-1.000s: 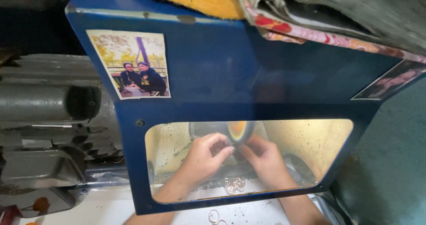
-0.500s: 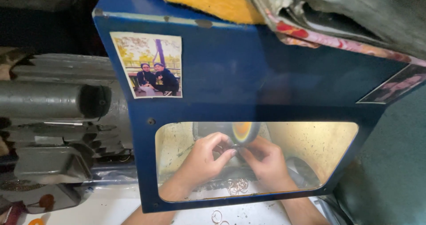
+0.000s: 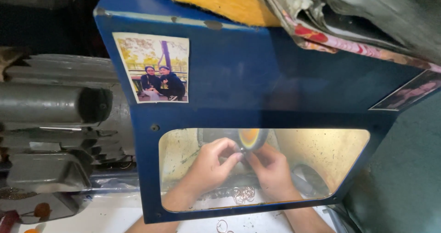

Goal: Polishing a metal ring by holding and rotating it against a motorized polishing wheel inside a protective enclosure.

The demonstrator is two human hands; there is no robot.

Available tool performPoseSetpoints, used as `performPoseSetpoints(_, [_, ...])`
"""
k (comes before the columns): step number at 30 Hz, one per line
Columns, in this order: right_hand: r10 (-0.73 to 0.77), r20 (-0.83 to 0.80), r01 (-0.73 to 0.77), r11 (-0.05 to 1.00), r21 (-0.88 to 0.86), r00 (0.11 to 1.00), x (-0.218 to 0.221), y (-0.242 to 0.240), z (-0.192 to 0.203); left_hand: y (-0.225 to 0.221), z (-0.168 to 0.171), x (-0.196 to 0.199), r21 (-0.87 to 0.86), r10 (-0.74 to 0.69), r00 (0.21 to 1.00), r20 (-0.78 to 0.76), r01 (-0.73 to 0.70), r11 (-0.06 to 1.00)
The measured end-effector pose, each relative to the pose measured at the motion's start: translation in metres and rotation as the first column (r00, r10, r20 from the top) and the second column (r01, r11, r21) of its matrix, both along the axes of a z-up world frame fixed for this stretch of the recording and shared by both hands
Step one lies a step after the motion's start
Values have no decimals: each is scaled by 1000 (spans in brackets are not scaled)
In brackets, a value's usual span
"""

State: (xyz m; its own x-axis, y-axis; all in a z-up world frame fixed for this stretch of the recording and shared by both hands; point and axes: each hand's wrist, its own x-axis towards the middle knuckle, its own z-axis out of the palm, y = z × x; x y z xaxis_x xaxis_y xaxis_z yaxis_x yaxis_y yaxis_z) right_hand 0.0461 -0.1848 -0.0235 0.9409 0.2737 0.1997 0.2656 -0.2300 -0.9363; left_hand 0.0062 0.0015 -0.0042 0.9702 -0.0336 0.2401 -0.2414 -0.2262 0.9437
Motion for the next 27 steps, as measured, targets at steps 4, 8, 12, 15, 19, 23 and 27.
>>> performPoseSetpoints(4, [70,125,-57,993,-100,990,3,-5,7,1,4,-1,226,-26,1000,12,23,974])
performPoseSetpoints(8, [-14,-314,-2,999,-50,949,8,-9,2,-15,-10,6,-142,18,967,-254,-56,988])
performPoseSetpoints(12, [-64,-310,89,994,67,948,1,4,7,-18,-23,9,-387,-41,971,-234,-54,921])
performPoseSetpoints(15, [-66,-167,76,996,54,984,3,3,-12,-10,-17,5,-318,-22,975,-223,-52,947])
performPoseSetpoints(19, [75,241,-40,989,-145,968,1,-7,3,10,-5,0,-26,-39,997,-62,38,999])
performPoseSetpoints(23, [50,67,-40,989,-144,996,3,-8,9,6,-5,2,28,-27,996,-84,29,999])
performPoseSetpoints(27, [-2,-356,31,997,74,935,6,-5,-1,-13,-17,8,-361,-110,970,-219,24,932])
